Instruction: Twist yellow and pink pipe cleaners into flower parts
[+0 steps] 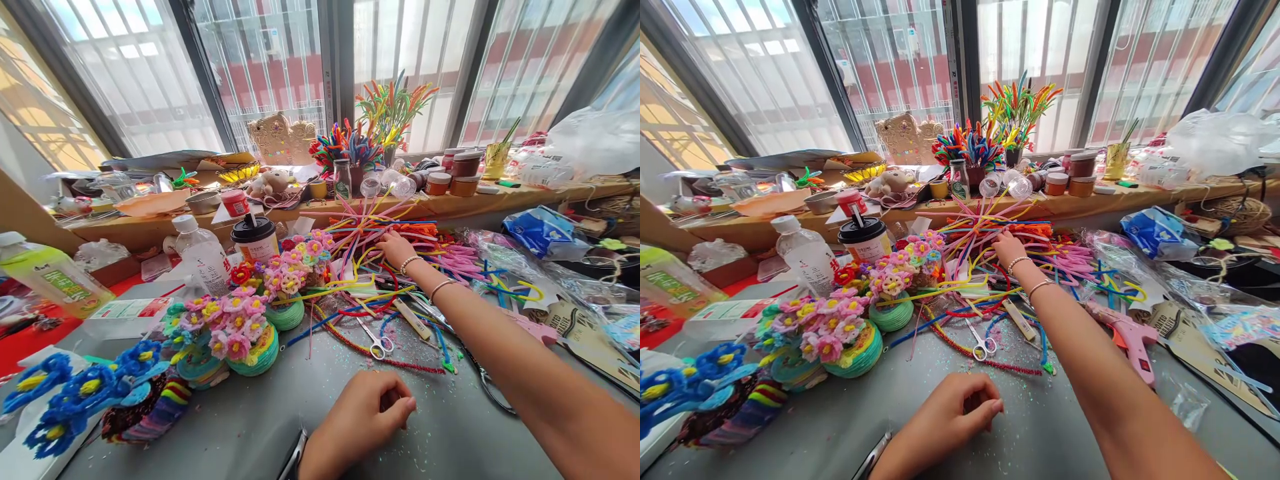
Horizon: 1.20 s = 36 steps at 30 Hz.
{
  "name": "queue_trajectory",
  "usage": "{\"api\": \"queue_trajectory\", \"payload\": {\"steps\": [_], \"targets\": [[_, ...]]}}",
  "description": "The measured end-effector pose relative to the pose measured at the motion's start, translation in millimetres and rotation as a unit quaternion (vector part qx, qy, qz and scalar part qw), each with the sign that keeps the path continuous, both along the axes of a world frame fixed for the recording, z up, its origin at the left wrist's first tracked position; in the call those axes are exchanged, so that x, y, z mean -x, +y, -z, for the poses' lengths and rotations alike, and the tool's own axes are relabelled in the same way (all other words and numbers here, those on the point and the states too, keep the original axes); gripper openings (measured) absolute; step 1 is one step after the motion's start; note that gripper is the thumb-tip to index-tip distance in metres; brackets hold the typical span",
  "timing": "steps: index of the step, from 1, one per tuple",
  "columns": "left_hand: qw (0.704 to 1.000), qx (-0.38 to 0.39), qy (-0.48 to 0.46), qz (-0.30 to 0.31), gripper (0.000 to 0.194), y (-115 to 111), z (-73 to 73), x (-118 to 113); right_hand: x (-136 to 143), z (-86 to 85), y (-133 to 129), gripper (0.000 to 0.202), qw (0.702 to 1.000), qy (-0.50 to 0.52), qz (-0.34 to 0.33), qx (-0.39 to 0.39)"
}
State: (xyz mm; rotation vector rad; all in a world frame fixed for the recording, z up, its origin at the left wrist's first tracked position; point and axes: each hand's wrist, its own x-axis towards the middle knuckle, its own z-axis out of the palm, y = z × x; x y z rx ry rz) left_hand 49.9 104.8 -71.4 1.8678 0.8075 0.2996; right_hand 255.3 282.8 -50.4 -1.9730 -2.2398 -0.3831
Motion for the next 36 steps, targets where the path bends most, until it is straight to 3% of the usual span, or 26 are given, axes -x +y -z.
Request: {"api": "queue_trajectory", "payload": {"steps": [7, 12, 15, 21, 24, 29, 30, 32, 34, 36], "targets": [[1.0, -0.004, 0.006, -0.006, 0.023, 0, -2.9, 0, 12, 14.6, 15, 0.025, 0.999, 0.043, 0.009, 0.031], [1.0, -0.01, 0.002, -0.01, 0.023, 0, -2.5, -1, 11, 19.5, 11, 0.026, 0.993, 0.11, 0.033, -0.018], [1.0, -0.011, -0.001, -0.013, 0.023, 0, -2.2, -1, 6, 10.9, 5, 0.023, 0.984, 0.156, 0.042, -0.078], [1.0, -0.026, -0.009, -0.003, 0.026, 1, -6.6, -1, -5, -22.7, -2, 0.031, 0.959, 0.233, 0.015, -0.158], [0.999, -0.036, -0.011, -0.012, 0.025, 0, -8.3, 0, 20, -30.5, -12, 0.024, 0.952, 0.253, -0.063, -0.161], [0.998, -0.037, -0.028, -0.044, 0.023, 3, -3.6, -1, 94, -43.2, -53, 0.017, 0.927, 0.286, -0.185, -0.158], [0.996, -0.02, -0.054, -0.063, 0.025, 4, -2.3, -2, 104, -49.3, -65, 0.019, 0.916, 0.302, -0.2, -0.172], [0.986, 0.028, -0.116, -0.116, 0.029, 7, -1.1, -1, 115, -63.0, -93, 0.019, 0.852, 0.38, -0.283, -0.221], [0.96, 0.074, -0.205, -0.173, 0.033, 9, -2.7, 0, 114, -72.1, -124, 0.017, 0.807, 0.441, -0.324, -0.224], [0.934, 0.11, -0.29, -0.178, 0.045, 10, -6.4, 2, 104, -71.4, -152, 0.011, 0.746, 0.568, -0.258, -0.233]]}}
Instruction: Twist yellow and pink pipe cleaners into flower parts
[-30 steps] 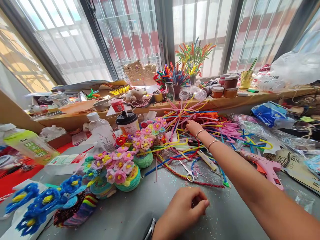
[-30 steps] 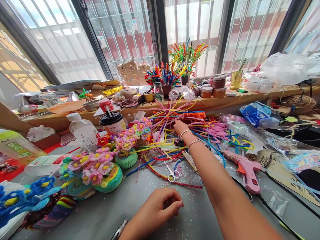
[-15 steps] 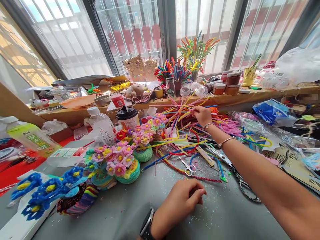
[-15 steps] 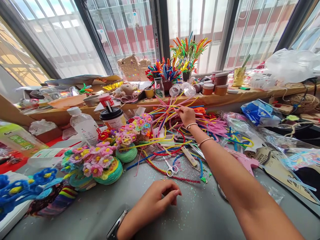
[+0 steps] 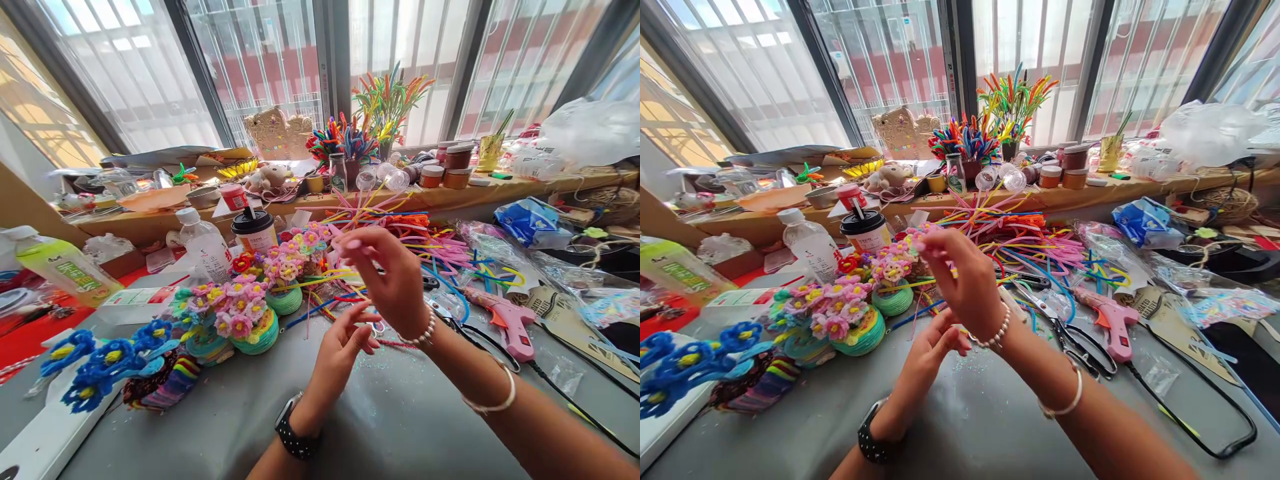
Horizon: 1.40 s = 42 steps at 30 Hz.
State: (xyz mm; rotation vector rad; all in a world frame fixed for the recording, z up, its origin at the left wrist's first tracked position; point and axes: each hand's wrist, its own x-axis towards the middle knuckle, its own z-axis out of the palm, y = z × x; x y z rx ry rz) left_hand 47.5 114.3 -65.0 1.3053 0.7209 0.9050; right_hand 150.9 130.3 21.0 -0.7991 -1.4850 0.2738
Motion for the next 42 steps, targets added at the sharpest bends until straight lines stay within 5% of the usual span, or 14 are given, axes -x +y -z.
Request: {"api": "queue_trajectory", "payload": {"steps": [2, 5, 10, 13, 16, 21, 28, 34, 38, 42], "targets": [[0.996, 0.014, -0.084, 0.018, 0.06, 0, -3.9, 2, -13, 10.9, -22, 0.005, 0.986, 0.148, 0.003, 0.076], [0.984, 0.05, -0.168, 0.038, 0.068, -1, -7.5, 3, -32, 35.5, -37, 0.003, 0.945, 0.257, -0.081, 0.188], [0.958, 0.141, -0.246, 0.037, 0.051, 0, -8.9, 4, -50, 63.5, -37, 0.008, 0.853, 0.424, -0.172, 0.249], [0.935, 0.187, -0.299, 0.036, 0.043, 0, -10.0, 6, -55, 69.2, -36, 0.006, 0.824, 0.465, -0.183, 0.268], [0.924, 0.206, -0.32, 0.029, 0.036, 1, -10.4, 7, -59, 70.3, -38, 0.007, 0.814, 0.462, -0.203, 0.289], [0.947, 0.196, -0.256, 0.013, 0.015, 3, -7.1, 4, -58, 71.1, -41, 0.018, 0.817, 0.458, -0.189, 0.297], [0.969, 0.198, -0.148, 0.014, 0.02, 2, -4.6, 0, -45, 82.1, -41, 0.017, 0.817, 0.297, -0.205, 0.449], [0.96, 0.206, -0.185, 0.031, 0.015, 1, -9.6, 2, -70, 76.6, -35, 0.024, 0.855, 0.353, -0.082, 0.37], [0.954, 0.21, -0.213, 0.001, 0.011, 4, -10.7, 3, -89, 73.7, -31, 0.022, 0.825, 0.489, 0.042, 0.28], [0.963, 0.19, -0.187, -0.034, 0.013, 7, -7.8, 5, -94, 73.7, -30, 0.02, 0.791, 0.551, 0.061, 0.259]]}}
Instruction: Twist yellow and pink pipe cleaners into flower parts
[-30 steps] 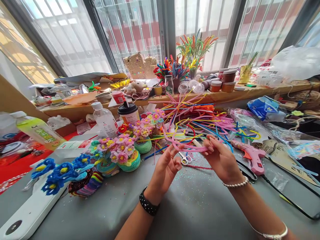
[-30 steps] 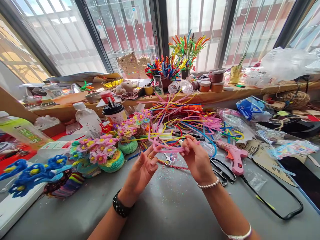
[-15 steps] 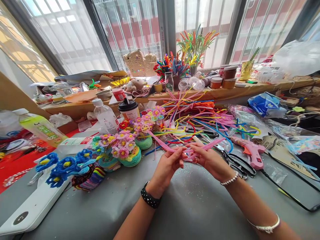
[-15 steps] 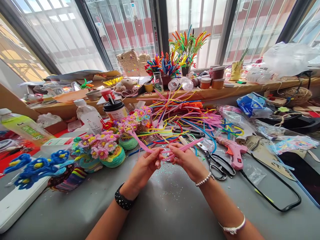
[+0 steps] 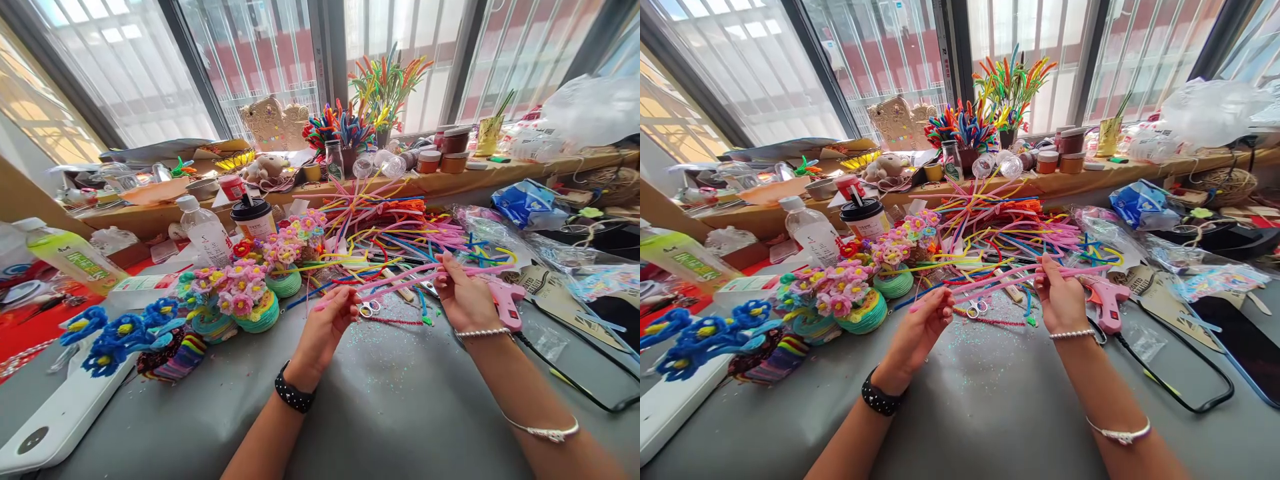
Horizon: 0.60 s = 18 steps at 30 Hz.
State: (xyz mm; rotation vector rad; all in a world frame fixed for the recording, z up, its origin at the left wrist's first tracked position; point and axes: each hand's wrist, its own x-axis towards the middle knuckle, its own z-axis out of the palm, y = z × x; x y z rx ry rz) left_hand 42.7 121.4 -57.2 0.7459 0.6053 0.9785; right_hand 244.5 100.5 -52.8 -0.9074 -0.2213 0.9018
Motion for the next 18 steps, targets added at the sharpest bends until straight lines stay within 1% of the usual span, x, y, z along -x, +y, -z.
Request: {"api": "queue_trajectory", "payload": {"steps": [2, 3, 4, 5, 6, 8, 10, 11, 12, 13, 15, 16, 18], "targets": [[0.998, -0.023, 0.012, -0.057, 0.015, 3, 0.4, 3, -2, 0.6, 0, 0.019, 1.0, 0.014, -0.011, -0.005], [0.994, -0.035, 0.015, -0.104, 0.016, 5, 0.0, 5, -5, 0.9, 0, 0.018, 1.0, 0.019, -0.02, -0.008], [0.985, -0.058, 0.015, -0.161, 0.016, 7, -0.9, 7, -8, 1.1, 0, 0.016, 0.999, 0.025, -0.027, -0.013], [0.976, -0.082, 0.017, -0.2, 0.015, 8, -2.0, 9, -11, 1.2, -1, 0.015, 0.999, 0.031, -0.032, -0.019], [0.968, -0.108, 0.023, -0.225, 0.014, 10, -3.3, 11, -15, 1.0, -1, 0.017, 0.998, 0.039, -0.033, -0.024], [0.96, -0.146, 0.061, -0.231, 0.014, 11, -4.8, 12, -21, -0.2, -2, 0.027, 0.996, 0.076, -0.035, -0.039], [0.954, -0.173, 0.139, -0.2, 0.016, 12, -3.7, 12, -25, -2.0, -3, 0.032, 0.991, 0.114, -0.052, -0.044], [0.947, -0.182, 0.196, -0.178, 0.018, 12, -2.0, 12, -25, -2.9, -3, 0.032, 0.989, 0.127, -0.065, -0.04], [0.933, -0.195, 0.261, -0.154, 0.019, 12, 0.3, 11, -25, -3.7, -3, 0.032, 0.988, 0.133, -0.076, -0.035], [0.908, -0.218, 0.335, -0.123, 0.018, 12, 3.2, 10, -24, -4.1, -2, 0.031, 0.987, 0.132, -0.084, -0.03], [0.837, -0.282, 0.463, -0.082, 0.014, 13, 9.6, 9, -22, -3.9, -2, 0.031, 0.989, 0.116, -0.089, -0.025], [0.801, -0.308, 0.507, -0.076, 0.02, 14, 12.7, 9, -21, -3.3, -1, 0.03, 0.99, 0.107, -0.088, -0.024], [0.75, -0.357, 0.551, -0.077, 0.041, 14, 17.6, 9, -20, -1.6, -1, 0.029, 0.992, 0.092, -0.085, -0.021]]}}
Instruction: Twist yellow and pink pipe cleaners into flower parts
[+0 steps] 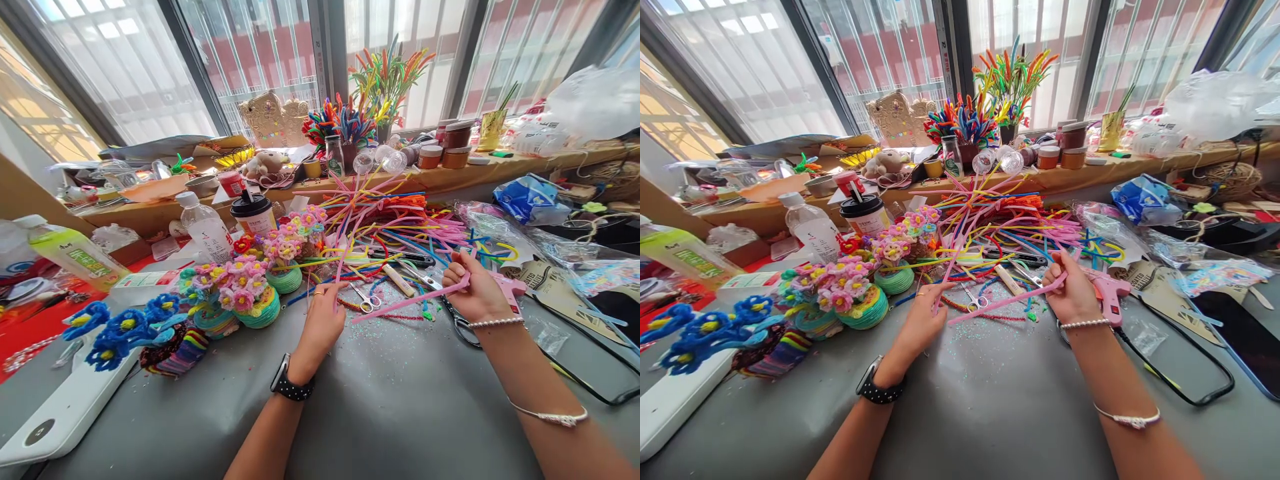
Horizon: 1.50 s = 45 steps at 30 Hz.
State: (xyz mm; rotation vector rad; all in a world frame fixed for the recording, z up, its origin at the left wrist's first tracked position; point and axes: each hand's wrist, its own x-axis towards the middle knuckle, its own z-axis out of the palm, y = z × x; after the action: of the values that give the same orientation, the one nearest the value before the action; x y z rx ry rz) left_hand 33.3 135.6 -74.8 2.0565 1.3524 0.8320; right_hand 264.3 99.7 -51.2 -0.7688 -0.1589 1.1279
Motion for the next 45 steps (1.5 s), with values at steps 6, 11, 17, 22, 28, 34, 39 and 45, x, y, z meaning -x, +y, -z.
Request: {"api": "queue_trajectory", "payload": {"steps": [6, 11, 17, 22, 28, 34, 39, 45], "targets": [[0.997, -0.073, 0.016, -0.014, 0.038, -3, -1.8, -2, 2, 0.5, 0, 0.026, 0.999, -0.03, 0.008, 0.006], [0.987, -0.073, -0.144, 0.012, 0.033, -10, -16.2, -3, 4, 0.0, 0, 0.022, 0.998, -0.065, 0.01, -0.005], [0.89, 0.245, -0.33, 0.196, 0.074, -18, -16.9, -7, 2, 2.7, 0, 0.023, 0.992, -0.126, 0.022, -0.021], [0.86, 0.284, -0.403, 0.136, 0.077, -17, -15.4, -9, 1, 0.8, -1, 0.026, 0.97, -0.222, 0.098, -0.006], [0.885, 0.224, -0.406, 0.039, 0.036, -13, -18.8, -9, 9, -2.3, -7, 0.028, 0.906, -0.402, 0.136, -0.012], [0.944, 0.156, -0.283, 0.059, 0.032, -16, -16.6, -9, 10, -6.0, -9, 0.024, 0.931, -0.342, 0.098, -0.077], [0.953, 0.184, -0.189, 0.152, 0.047, -21, -11.0, -12, 7, -13.8, -12, 0.021, 0.962, -0.23, 0.042, -0.138], [0.965, 0.097, -0.11, 0.219, 0.026, -21, -12.9, -13, 2, -16.5, -12, 0.024, 0.982, -0.116, 0.0, -0.148]]}}
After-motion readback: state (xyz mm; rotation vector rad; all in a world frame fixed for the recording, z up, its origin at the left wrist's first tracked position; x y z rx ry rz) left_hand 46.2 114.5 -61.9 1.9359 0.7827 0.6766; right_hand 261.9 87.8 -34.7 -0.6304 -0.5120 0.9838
